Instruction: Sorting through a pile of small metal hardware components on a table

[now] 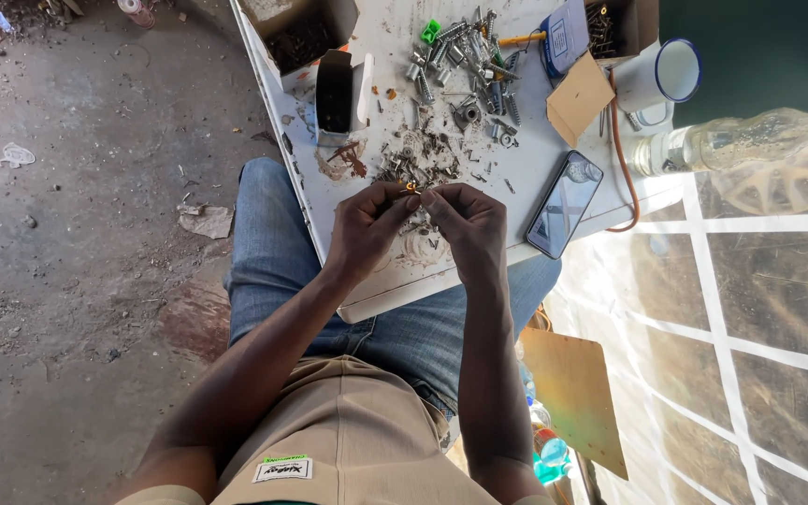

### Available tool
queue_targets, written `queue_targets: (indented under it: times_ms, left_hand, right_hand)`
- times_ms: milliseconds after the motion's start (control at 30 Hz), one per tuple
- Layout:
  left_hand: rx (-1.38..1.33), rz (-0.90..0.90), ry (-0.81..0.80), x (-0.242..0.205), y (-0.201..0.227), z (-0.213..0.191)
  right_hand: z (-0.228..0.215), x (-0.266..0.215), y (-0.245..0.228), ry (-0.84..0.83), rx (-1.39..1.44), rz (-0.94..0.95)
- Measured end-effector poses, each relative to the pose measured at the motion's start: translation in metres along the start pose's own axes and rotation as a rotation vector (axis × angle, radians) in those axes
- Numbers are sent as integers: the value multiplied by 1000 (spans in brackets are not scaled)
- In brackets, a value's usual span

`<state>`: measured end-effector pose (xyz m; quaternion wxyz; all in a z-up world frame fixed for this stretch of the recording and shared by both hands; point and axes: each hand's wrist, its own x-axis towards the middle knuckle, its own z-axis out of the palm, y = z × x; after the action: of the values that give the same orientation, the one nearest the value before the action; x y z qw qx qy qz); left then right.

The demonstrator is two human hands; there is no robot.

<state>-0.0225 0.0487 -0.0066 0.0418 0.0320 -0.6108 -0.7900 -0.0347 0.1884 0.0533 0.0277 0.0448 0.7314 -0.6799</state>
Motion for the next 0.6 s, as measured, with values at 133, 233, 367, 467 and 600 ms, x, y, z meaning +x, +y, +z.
queue_targets:
  times_ms: [133,233,367,467,600]
  left_hand:
    - [-122,-12,-23,3,-4,-1]
    - [-141,19,-14,2,11,-1]
    - [-240,-11,-7,-2,10,-1]
    - [-323,-37,7,-5,-4,-4]
    - [-336,-40,-28,-5,8,-7]
  right_hand:
    - [0,2,1,-11,24,1]
    - [0,1,5,-23,72,5]
    - [1,3,15,-42,154,36]
    - [1,2,19,-59,195,45]
    - [1,5,19,-6,284,55]
